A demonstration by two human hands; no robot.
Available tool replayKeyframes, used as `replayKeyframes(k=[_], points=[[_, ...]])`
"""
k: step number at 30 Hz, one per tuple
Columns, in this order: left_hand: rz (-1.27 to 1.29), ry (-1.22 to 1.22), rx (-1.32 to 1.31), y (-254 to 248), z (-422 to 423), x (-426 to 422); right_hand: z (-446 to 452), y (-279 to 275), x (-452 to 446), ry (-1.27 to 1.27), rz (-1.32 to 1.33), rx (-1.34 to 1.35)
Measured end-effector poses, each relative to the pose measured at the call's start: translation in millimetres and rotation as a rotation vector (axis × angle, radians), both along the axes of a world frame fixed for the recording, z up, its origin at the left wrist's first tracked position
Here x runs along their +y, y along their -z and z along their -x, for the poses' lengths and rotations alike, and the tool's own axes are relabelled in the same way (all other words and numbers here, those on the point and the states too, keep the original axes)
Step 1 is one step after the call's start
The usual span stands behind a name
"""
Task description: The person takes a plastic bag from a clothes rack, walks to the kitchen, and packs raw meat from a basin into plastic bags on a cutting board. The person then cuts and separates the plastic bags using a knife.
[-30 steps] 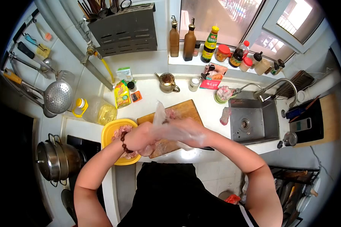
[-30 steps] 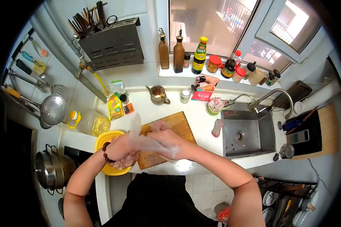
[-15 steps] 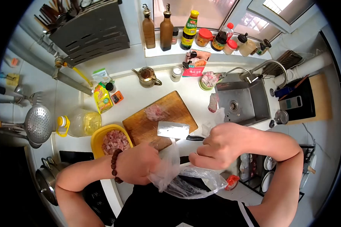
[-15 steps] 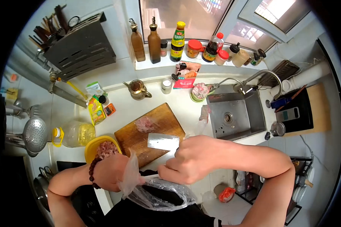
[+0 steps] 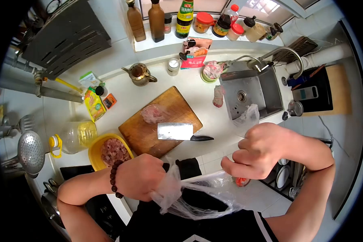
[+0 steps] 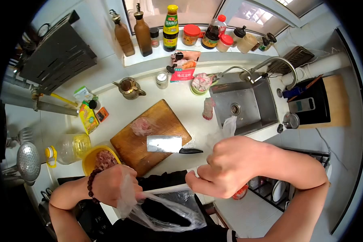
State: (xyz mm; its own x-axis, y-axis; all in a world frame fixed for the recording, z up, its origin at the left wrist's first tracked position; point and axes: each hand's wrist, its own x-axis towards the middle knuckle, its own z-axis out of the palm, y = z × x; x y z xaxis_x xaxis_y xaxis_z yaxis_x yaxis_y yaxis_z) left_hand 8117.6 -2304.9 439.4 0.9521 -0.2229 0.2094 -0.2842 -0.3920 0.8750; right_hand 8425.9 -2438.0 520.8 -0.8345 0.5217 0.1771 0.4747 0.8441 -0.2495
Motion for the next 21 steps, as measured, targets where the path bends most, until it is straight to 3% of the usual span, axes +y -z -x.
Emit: replayKeyframes(k=[12, 16, 17, 19, 21], points=[[0.116, -0.021, 0.037, 8.6, -3.9, 17.0, -36.0, -6.4, -7.1, 0.097, 0.143, -0.080], [0.169, -0.009, 0.113, 37.0, 13.9, 23.8, -40.1, 9.4, -8.3, 0.124, 0.181, -0.111], [0.170, -0.007, 0.111, 43.1, 17.4, 25.5, -39.7, 20.6, -7.9, 0.195, 0.230, -0.040], [-0.085, -0.125, 0.173, 68.8, 31.0, 28.2, -33.5, 49.9, -4.3, 0.269, 0.276, 0.031], [-0.031, -0.323, 0.329, 98.2, 36.1, 23.3, -21.3, 79.5, 10.7, 0.558, 0.553, 0.479]])
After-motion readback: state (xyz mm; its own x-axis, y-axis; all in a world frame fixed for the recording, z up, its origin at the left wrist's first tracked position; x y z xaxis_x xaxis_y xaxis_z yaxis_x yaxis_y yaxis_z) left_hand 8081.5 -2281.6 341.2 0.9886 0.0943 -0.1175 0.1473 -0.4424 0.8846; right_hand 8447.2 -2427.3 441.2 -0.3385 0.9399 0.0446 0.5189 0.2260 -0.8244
